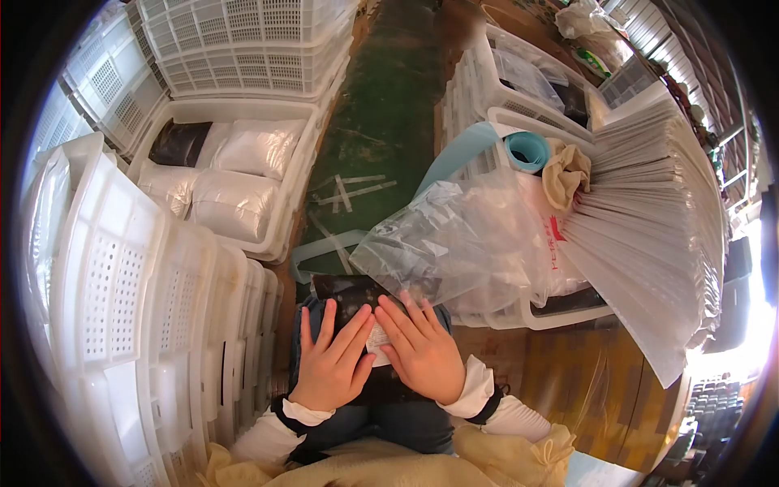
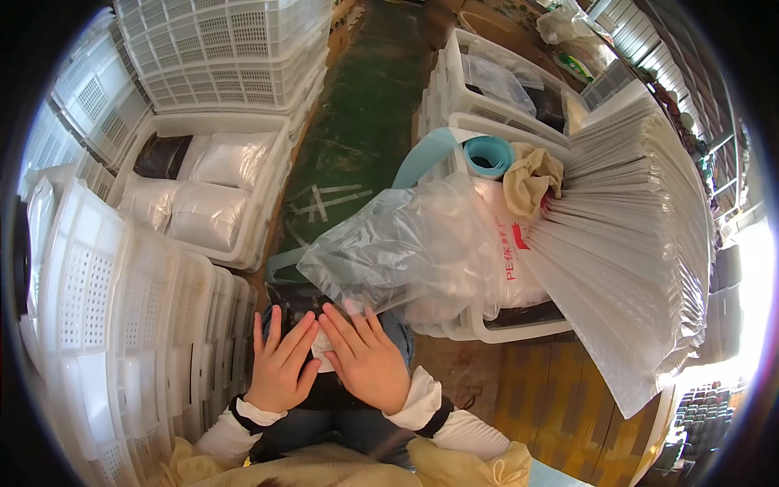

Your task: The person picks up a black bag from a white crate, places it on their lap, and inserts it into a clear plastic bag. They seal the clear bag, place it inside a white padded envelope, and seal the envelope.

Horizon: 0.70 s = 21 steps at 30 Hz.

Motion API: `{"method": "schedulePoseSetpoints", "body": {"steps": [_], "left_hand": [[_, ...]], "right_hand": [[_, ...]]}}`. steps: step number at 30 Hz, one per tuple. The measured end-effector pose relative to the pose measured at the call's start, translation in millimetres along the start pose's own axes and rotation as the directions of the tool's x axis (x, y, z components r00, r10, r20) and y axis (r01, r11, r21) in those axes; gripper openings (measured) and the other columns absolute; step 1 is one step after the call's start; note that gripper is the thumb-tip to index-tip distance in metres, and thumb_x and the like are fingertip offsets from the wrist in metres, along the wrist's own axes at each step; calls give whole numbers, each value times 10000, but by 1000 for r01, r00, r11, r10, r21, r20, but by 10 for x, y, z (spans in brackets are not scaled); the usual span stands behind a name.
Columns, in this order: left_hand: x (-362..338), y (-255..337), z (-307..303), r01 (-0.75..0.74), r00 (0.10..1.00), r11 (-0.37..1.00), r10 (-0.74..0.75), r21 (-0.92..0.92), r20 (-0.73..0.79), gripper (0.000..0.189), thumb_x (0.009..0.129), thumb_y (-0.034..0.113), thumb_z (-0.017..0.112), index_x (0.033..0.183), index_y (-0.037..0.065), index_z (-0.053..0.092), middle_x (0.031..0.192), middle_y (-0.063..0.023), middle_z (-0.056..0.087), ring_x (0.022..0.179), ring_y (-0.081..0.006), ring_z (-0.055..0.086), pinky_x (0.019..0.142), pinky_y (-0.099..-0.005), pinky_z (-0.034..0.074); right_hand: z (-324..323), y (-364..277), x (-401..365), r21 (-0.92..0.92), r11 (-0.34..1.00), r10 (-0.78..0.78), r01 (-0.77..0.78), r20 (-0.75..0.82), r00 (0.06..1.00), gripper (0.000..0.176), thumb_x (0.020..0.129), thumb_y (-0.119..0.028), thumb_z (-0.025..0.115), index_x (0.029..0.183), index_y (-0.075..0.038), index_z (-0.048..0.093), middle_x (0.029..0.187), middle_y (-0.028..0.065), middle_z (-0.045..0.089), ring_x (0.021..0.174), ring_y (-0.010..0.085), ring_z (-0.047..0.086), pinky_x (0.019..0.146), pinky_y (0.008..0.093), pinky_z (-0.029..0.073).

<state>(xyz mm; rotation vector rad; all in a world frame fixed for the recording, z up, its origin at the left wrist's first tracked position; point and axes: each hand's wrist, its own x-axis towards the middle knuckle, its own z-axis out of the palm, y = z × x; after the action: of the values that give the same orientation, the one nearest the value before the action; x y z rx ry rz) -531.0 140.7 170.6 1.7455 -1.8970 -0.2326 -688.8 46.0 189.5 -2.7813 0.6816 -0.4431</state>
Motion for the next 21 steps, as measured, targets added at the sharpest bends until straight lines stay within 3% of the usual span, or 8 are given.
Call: {"method": "schedulePoseSetpoints", "body": {"steps": [7,11,14,17,18,21], "left_hand": [[193,60,-71,-16,997,981,2,195,72,506,832,255,539,1296,67,463,1408,-33,362,1337,-371,209,1016,-657,80],[237,149,-29,-64,991,990,49,123,121,551,806,297,565,1306,93,454,1405,-25,364,1317,-335,261,1003,-674,83],[93,201,34,-95,986,988,76,124,150,598,783,330,590,1314,99,441,1403,-28,363,1302,-320,291,994,-682,102],[-68,219,-10,10,986,991,-32,132,165,622,779,331,595,1328,96,419,1405,-35,358,1301,-324,290,991,-687,102],[-112,202,-25,73,980,986,-99,148,174,613,796,316,583,1336,89,401,1407,-44,351,1316,-347,258,996,-687,65],[-85,127,-102,109,978,975,-140,195,153,596,814,298,569,1340,82,391,1416,-49,334,1334,-379,205,998,-685,28]], "right_hand": [[-65,-219,-505,2,997,82,-83,103,991,563,792,-227,622,1298,-52,451,1368,93,409,1234,432,361,978,507,346],[-19,-248,-752,24,995,99,-102,107,989,546,783,-224,629,1281,-57,477,1369,91,409,1240,441,354,974,514,353],[-47,-223,-794,50,994,95,-99,70,993,504,766,-181,642,1236,-44,519,1332,90,455,1227,420,385,975,502,359],[-30,-116,-845,99,993,76,-72,-38,996,469,735,-105,660,1184,-24,551,1285,90,503,1217,393,415,977,479,369],[-72,-98,-807,108,992,81,-69,-116,990,369,706,-11,656,1069,-8,587,1139,121,590,1093,360,533,894,430,446],[-26,4,-922,345,924,247,-166,-206,947,277,694,44,637,962,-7,587,964,141,629,906,329,613,757,385,501]]}}
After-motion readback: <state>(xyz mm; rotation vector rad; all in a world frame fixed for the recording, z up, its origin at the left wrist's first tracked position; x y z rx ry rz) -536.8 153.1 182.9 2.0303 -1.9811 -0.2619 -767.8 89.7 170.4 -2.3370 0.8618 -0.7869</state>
